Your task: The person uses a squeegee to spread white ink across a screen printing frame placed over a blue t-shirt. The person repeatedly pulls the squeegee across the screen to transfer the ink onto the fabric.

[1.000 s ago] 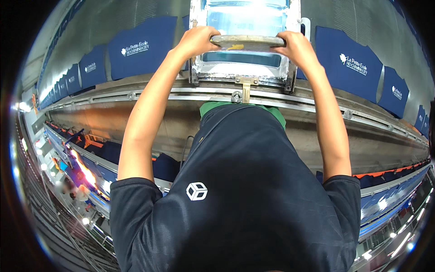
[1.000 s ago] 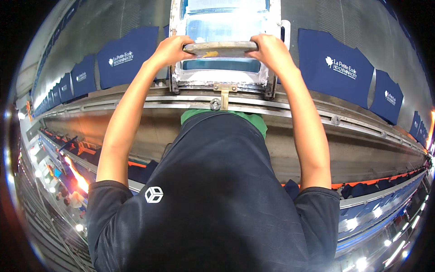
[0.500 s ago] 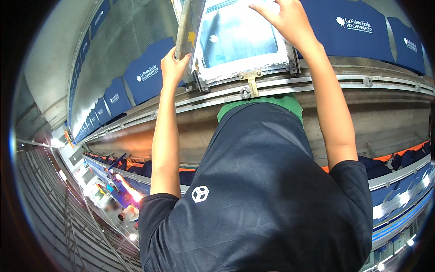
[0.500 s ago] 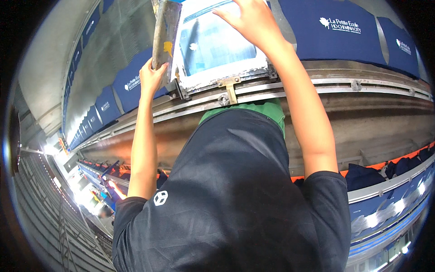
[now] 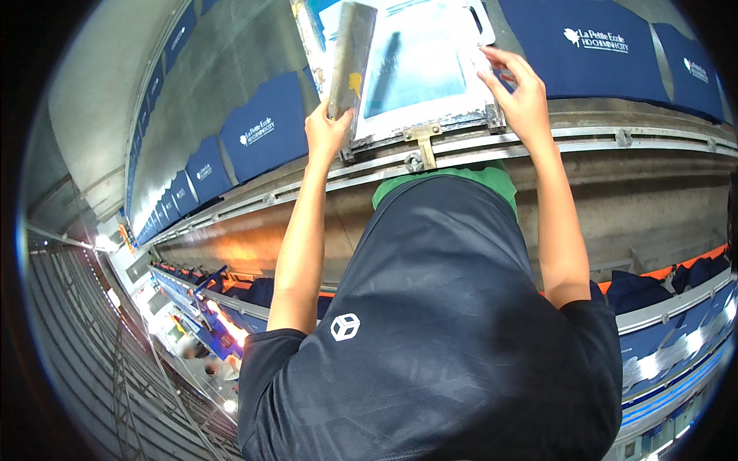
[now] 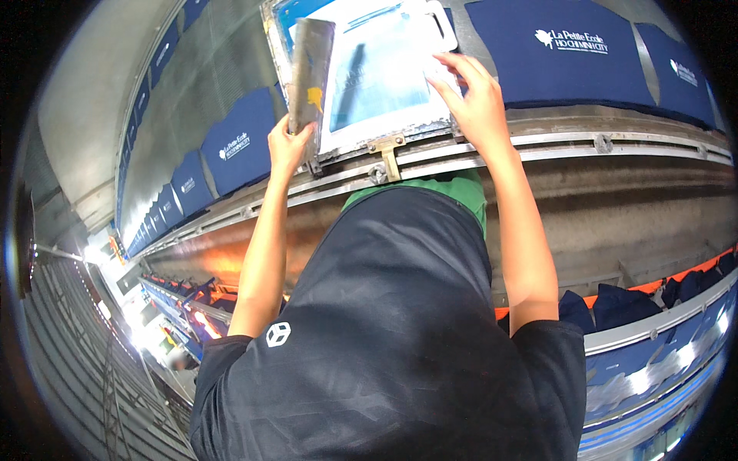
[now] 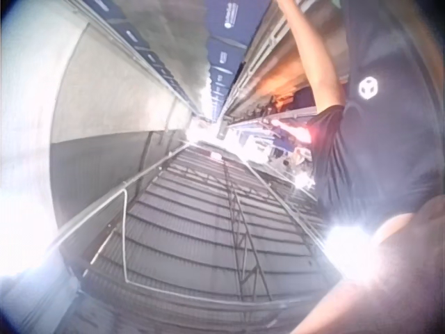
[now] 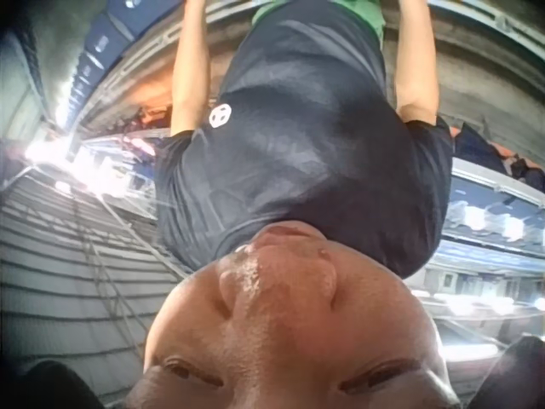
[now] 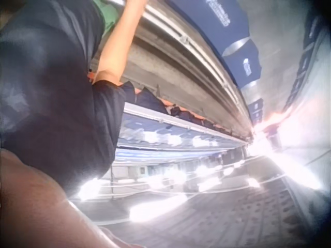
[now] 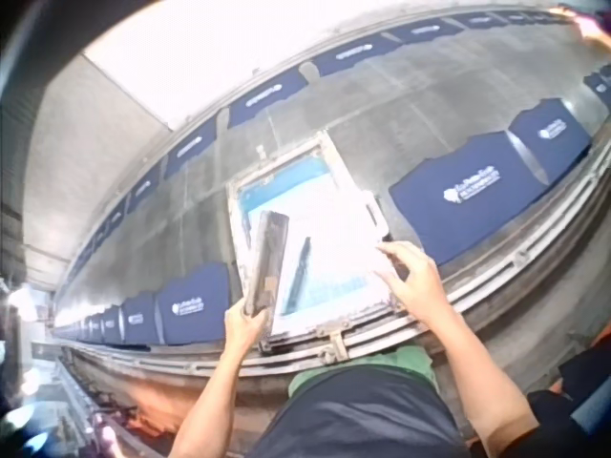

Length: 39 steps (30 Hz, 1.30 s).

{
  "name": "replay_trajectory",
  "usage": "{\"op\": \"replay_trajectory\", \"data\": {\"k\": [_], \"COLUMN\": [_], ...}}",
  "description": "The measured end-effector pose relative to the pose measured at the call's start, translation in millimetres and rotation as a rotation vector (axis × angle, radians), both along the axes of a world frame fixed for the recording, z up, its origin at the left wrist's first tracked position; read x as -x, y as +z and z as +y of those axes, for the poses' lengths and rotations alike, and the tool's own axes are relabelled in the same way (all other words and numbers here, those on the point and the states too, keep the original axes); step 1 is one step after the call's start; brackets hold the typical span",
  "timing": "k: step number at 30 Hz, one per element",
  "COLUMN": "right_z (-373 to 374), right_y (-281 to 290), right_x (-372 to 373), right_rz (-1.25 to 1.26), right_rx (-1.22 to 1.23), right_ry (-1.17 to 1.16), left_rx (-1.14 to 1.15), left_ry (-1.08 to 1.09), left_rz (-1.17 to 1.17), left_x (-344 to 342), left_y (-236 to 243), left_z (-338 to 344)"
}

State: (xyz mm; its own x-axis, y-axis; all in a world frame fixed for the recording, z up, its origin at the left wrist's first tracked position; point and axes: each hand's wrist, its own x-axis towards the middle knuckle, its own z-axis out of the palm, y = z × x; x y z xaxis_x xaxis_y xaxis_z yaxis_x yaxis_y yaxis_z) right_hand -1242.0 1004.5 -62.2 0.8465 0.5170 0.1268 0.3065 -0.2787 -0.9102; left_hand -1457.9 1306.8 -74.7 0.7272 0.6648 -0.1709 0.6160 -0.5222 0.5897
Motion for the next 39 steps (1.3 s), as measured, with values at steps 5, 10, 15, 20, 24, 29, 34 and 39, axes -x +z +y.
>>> {"op": "replay_trajectory", "data": {"k": [5,10,15,20,24,29,34,39], "right_z": [41.4,74.3,94.4,113.3,102.8,112.4,147.7,141.2], "right_y": [78.8,73.3,24.1,-13.1,-40.3,-54.5,-57.5,-9.0], "right_x": [-44.4,-85.9,-72.4,-50.3,-38.4,-45.3,-70.6,-121.5], "right_rz": [-0.275,-0.551,-0.375,-0.385,-0.473,-0.305,-0.157,0.126], "right_rx": [-0.121,0.068,0.546,0.822,0.746,0.808,0.9,0.258], "right_ry": [0.054,0.331,0.746,0.905,0.732,0.798,0.915,0.284], "left_rx": [0.198,-0.027,0.044,0.051,-0.203,-0.098,0.276,-0.089], "left_ry": [-0.104,-0.285,-0.446,-0.49,-0.386,-0.494,-0.626,-0.397], "left_rz": [-0.061,0.277,0.404,0.396,0.394,0.383,0.489,0.188], "left_x": [-27.9,-38.6,-46.7,-65.7,-79.7,-86.2,-114.3,-120.3], "left_y": [1.9,8.8,1.9,-30.9,-15.0,-49.5,-40.7,-20.2], "left_z": [34.4,40.4,39.4,28.4,-7.9,15.5,58.4,89.1]}}
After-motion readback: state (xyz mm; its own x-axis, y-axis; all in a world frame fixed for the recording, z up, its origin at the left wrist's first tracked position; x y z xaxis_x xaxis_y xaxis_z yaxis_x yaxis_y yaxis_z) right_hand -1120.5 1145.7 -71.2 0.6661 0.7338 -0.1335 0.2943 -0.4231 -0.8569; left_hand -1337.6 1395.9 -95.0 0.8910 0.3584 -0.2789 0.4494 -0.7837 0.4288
